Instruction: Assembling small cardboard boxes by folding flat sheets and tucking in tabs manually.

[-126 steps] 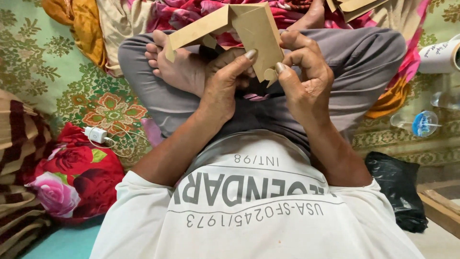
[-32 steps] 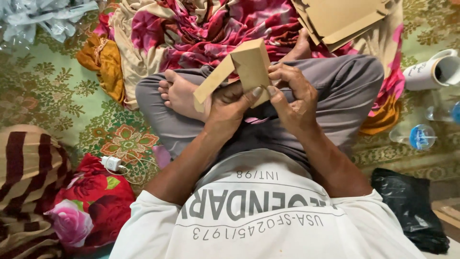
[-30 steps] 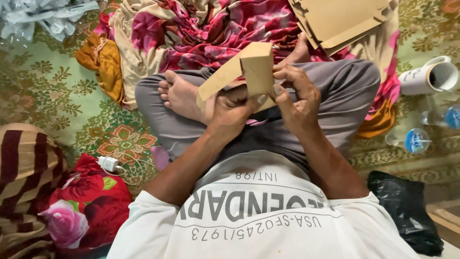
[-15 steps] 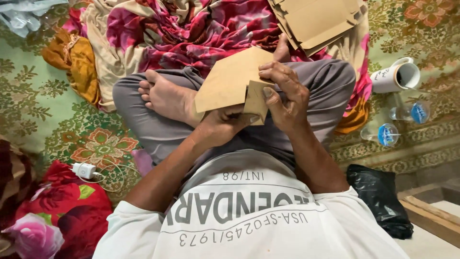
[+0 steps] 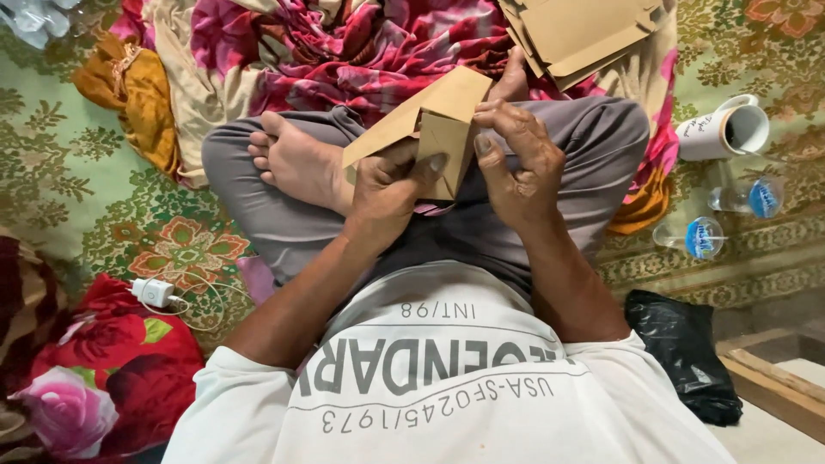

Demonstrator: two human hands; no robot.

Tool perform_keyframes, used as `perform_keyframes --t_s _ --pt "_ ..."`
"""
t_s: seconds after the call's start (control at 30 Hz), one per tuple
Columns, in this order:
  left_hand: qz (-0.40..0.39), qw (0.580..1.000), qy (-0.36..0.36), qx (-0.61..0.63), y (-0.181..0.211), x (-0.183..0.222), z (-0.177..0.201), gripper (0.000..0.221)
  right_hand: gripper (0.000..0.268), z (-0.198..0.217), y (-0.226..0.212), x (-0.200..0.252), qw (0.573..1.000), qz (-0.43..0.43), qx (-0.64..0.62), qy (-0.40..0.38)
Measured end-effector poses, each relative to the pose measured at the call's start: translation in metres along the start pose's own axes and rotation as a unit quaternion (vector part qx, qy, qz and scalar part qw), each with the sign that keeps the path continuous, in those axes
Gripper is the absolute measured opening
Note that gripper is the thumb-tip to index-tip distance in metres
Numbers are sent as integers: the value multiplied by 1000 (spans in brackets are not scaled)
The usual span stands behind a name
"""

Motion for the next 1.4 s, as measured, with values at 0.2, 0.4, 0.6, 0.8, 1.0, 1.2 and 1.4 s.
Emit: perform_keyframes --t_s 0.2,0.4,0.6,0.8,1.0,1.2,1.4 --pt "-41 995 4 -92 -8 -13 28 10 19 4 -7 -4 1000 5 -12 19" --pt "-113 990 2 -83 70 -23 21 19 19 7 -4 -3 999 14 -35 30" --pt "-328 808 -117 -476 100 5 0 10 27 15 5 -1 997 -16 -70 23" --pt "-390 683 -109 -608 66 19 -6 20 29 5 -18 -4 996 -6 -57 -69" --pt "-394 608 -118 -680 41 23 -8 17 65 -18 -13 9 981 48 93 -166" --pt "-371 607 -133 -690 15 27 3 14 37 -25 -12 11 962 65 233 -126" --pt "-345 604 -120 -708 6 31 12 17 29 -22 -19 32 946 178 257 -83"
Point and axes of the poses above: each hand's wrist, its own x-axis away from the middle knuckle, its own z-axis out of the back of the hand, y = z × x, the point moved 7 cm from there along -x, towards the middle knuckle, and after that the axes turned 5 degrees about -x, right-handed, at the moved point
